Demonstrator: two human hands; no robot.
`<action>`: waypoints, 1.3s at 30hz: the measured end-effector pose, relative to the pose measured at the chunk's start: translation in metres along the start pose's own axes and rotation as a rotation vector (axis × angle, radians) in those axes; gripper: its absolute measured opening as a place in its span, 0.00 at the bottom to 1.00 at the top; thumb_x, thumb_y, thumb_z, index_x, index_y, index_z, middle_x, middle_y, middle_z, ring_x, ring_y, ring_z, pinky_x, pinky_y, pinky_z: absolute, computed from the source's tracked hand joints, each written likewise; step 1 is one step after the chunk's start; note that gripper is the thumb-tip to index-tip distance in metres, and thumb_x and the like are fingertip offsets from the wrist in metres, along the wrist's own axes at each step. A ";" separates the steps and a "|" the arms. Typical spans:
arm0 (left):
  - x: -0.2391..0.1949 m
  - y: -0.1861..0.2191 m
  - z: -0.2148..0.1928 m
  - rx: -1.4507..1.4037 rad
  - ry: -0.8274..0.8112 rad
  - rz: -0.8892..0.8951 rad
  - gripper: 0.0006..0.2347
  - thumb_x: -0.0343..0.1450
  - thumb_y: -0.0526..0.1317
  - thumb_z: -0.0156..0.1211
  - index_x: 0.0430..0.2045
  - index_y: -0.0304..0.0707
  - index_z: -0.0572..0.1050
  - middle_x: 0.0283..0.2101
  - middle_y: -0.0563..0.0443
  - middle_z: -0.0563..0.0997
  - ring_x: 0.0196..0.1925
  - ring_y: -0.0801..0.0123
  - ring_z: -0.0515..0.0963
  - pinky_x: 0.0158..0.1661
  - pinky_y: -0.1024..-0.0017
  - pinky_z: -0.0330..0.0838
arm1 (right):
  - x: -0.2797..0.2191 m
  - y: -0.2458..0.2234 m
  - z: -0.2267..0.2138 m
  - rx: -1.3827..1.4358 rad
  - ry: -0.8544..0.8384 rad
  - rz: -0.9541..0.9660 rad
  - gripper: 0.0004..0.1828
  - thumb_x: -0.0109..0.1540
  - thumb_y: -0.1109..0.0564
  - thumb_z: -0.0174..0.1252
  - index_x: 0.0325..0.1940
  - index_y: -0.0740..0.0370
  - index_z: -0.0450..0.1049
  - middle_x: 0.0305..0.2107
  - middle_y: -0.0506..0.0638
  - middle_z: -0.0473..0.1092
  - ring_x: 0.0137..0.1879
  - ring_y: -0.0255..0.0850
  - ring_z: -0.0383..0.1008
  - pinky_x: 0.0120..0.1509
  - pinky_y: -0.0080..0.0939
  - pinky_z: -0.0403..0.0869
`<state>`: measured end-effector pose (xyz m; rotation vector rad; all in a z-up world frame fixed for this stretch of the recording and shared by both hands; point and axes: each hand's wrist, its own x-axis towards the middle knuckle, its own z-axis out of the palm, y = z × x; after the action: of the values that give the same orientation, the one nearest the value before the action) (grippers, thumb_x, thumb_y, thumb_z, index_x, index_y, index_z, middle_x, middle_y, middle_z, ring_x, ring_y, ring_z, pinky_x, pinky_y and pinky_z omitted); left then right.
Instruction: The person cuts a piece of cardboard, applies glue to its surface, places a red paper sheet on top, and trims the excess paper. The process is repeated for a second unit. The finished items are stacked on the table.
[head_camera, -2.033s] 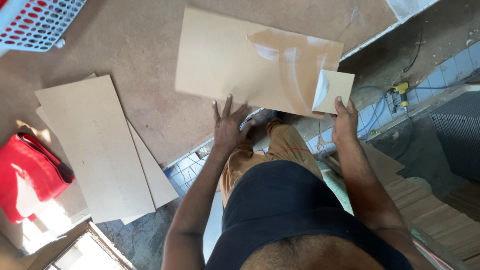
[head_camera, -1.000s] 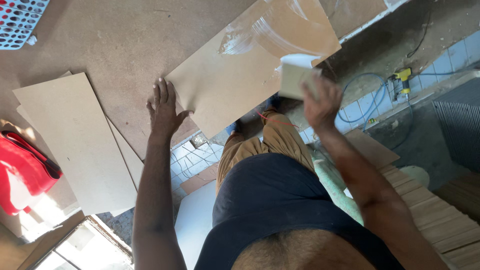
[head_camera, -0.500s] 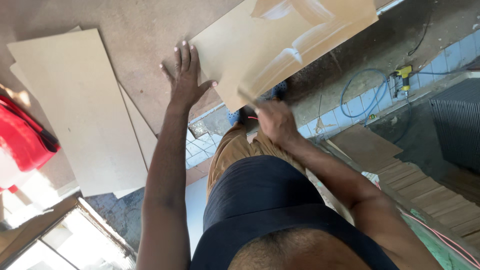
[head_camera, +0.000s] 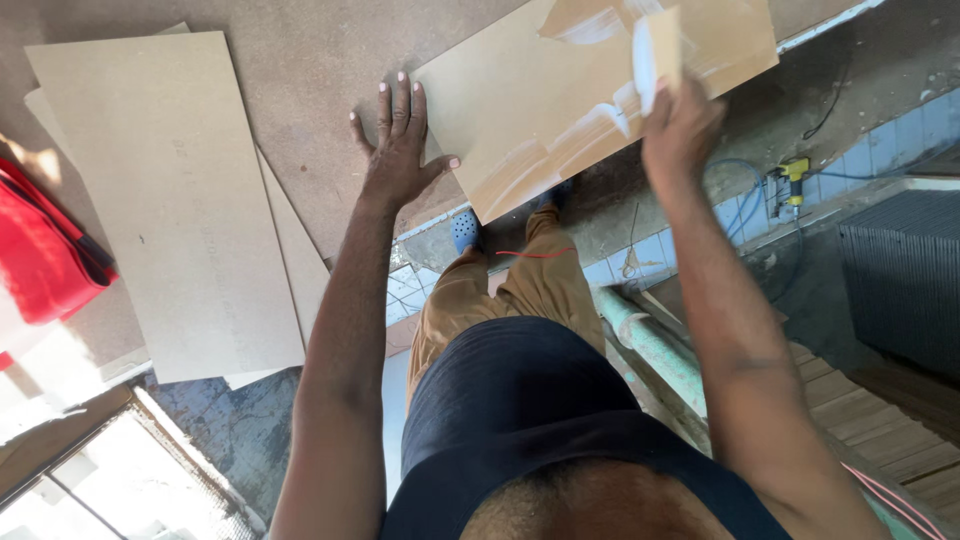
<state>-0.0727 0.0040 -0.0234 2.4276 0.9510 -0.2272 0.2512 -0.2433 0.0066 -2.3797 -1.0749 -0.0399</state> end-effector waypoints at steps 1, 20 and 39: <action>0.000 0.001 -0.001 0.003 -0.001 -0.007 0.54 0.62 0.71 0.65 0.78 0.49 0.40 0.81 0.51 0.33 0.82 0.56 0.29 0.69 0.33 0.14 | 0.028 0.026 -0.002 -0.043 0.052 0.016 0.07 0.73 0.61 0.55 0.51 0.67 0.76 0.42 0.59 0.75 0.45 0.54 0.72 0.53 0.60 0.66; -0.005 0.005 -0.009 -0.114 0.014 -0.023 0.28 0.82 0.49 0.46 0.77 0.49 0.46 0.82 0.53 0.39 0.83 0.57 0.33 0.70 0.38 0.13 | 0.025 -0.074 0.003 -0.017 -0.059 -0.284 0.11 0.69 0.63 0.58 0.55 0.67 0.76 0.38 0.58 0.73 0.45 0.54 0.72 0.55 0.58 0.65; -0.005 0.006 -0.008 -0.051 0.079 -0.014 0.29 0.81 0.49 0.48 0.77 0.49 0.47 0.81 0.52 0.41 0.81 0.57 0.35 0.69 0.34 0.17 | -0.155 -0.098 -0.008 0.921 -0.399 0.502 0.13 0.71 0.54 0.53 0.57 0.62 0.73 0.44 0.48 0.77 0.51 0.36 0.78 0.59 0.44 0.76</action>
<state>-0.0721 0.0015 -0.0123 2.3991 0.9962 -0.1113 0.0777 -0.3009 0.0215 -1.7336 -0.4363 0.9288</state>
